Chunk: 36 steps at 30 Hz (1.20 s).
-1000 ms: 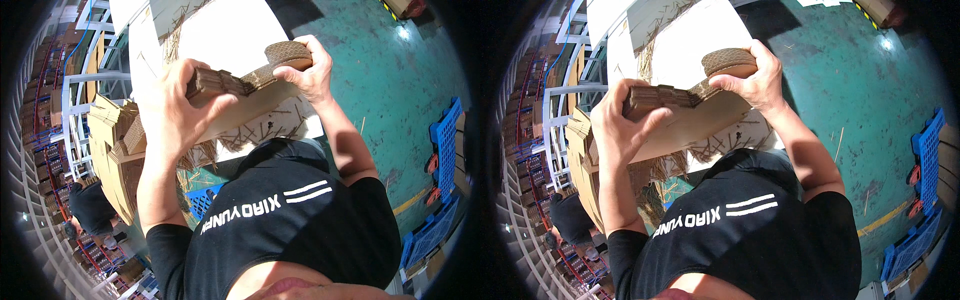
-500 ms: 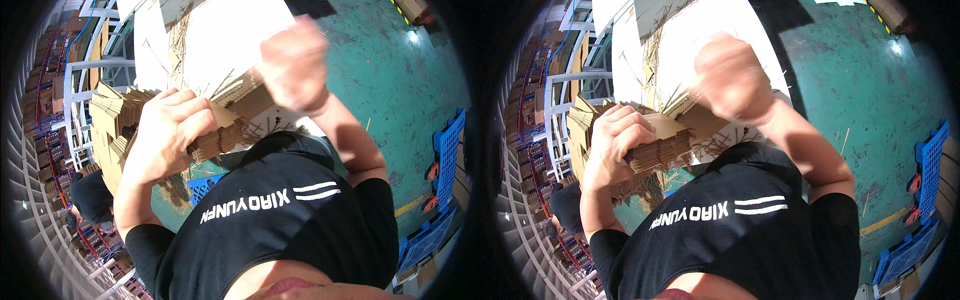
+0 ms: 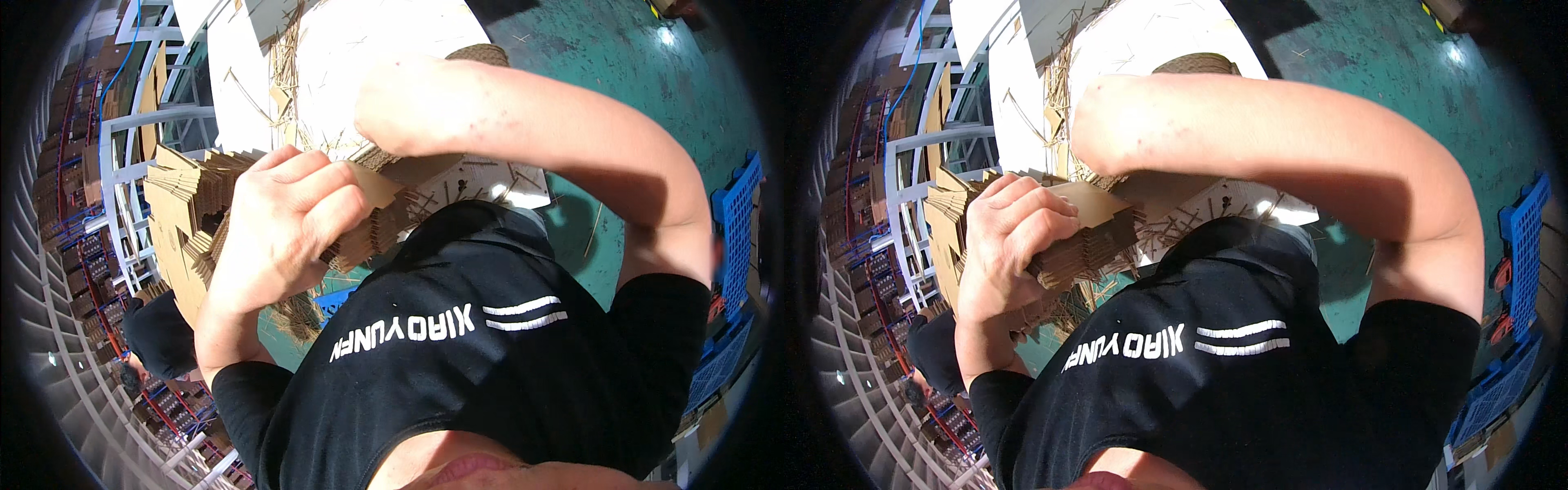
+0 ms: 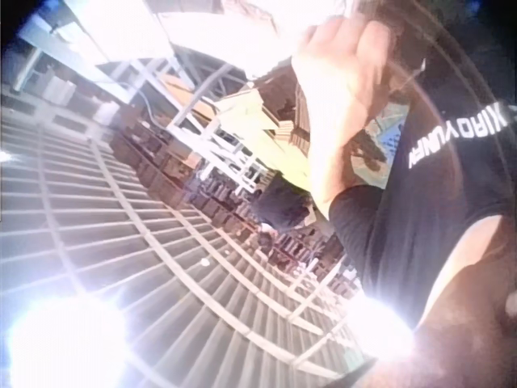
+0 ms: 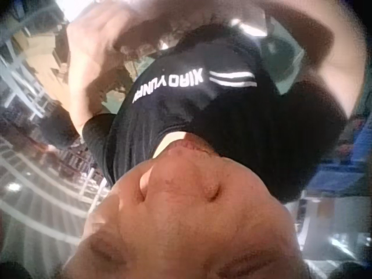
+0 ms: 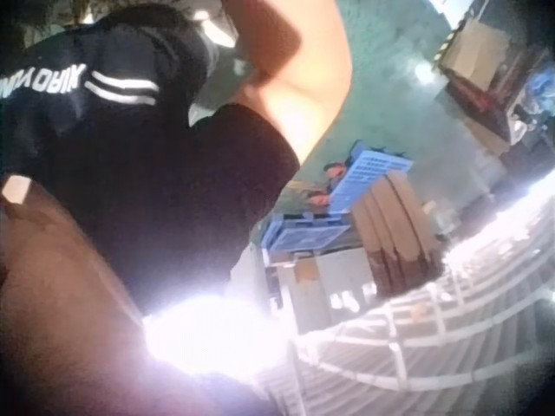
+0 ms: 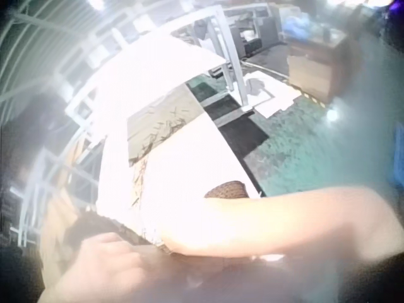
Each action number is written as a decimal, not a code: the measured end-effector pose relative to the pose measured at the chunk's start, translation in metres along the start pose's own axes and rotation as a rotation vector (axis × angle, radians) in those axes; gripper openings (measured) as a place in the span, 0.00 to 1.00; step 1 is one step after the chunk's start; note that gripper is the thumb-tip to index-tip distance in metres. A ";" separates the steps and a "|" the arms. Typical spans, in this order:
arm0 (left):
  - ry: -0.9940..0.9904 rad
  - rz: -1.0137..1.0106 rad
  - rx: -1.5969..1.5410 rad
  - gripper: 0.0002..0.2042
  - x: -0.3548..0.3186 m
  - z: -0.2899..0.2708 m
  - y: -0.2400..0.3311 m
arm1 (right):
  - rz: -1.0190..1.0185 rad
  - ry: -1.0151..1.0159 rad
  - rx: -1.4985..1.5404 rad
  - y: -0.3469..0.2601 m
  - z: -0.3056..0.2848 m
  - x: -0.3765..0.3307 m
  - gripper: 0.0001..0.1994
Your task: The person repeatedly picks up stacks of flat, pre-cut cardboard pieces from a table, separates them, and restacks them into neat piles. The person handles the cardboard by hand, aligning the edges and occasionally moving stacks to different locations on the table.
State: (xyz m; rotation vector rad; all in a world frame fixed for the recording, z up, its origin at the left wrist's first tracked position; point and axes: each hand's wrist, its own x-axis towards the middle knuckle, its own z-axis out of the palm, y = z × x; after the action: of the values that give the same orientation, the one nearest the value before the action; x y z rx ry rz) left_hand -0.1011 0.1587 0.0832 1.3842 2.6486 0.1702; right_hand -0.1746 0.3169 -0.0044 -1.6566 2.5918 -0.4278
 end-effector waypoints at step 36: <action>0.177 -0.172 -0.058 0.17 -0.009 0.003 -0.024 | -0.089 0.024 3.151 -0.070 0.175 -0.013 0.24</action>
State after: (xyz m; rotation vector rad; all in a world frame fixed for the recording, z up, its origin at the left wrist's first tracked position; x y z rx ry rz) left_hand -0.1147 0.1382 0.0774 1.1665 2.8645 0.3613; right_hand -0.0763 0.2643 -0.1568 -0.0035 -0.3764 -2.0063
